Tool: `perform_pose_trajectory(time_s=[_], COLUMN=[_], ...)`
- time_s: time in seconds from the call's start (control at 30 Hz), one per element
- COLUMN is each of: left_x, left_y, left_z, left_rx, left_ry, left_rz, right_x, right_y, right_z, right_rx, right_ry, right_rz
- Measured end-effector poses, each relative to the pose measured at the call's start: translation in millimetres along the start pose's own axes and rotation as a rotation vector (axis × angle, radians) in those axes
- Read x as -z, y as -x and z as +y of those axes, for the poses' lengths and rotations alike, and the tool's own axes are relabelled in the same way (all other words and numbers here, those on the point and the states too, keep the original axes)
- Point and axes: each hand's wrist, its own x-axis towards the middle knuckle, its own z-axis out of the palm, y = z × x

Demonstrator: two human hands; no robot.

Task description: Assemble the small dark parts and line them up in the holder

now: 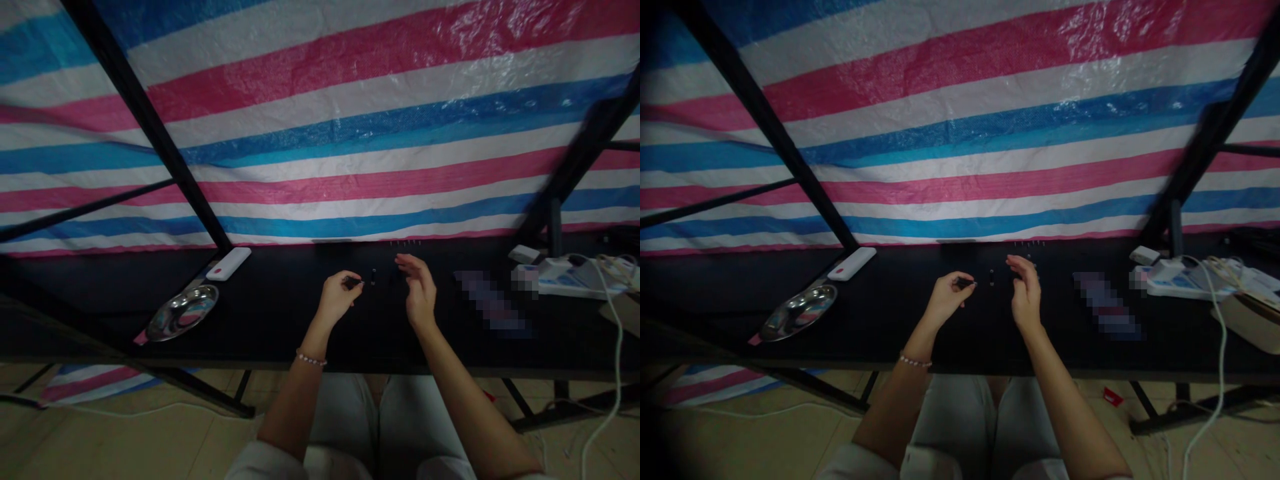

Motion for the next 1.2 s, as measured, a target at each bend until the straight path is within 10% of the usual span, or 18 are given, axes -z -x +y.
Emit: perform_pose_trajectory(time_s=[0.17, 0.4, 1.2], left_x=[-6.3, -19.9, -31.0], left_y=[-29, -55, -72], left_z=[-6, -21, -28], left_rx=[-0.045, -0.049, 0.128], left_ry=[-0.26, -0.588, -0.654], left_rz=[-0.114, -0.222, -0.347], right_x=[30, 51, 59], right_y=[-19, -20, -11], right_z=[20, 42, 49], right_rx=[0.141, 0.217, 0.008], right_ry=[0.304, 0.471, 0.664], right_rz=[0.209, 0.186, 0.078])
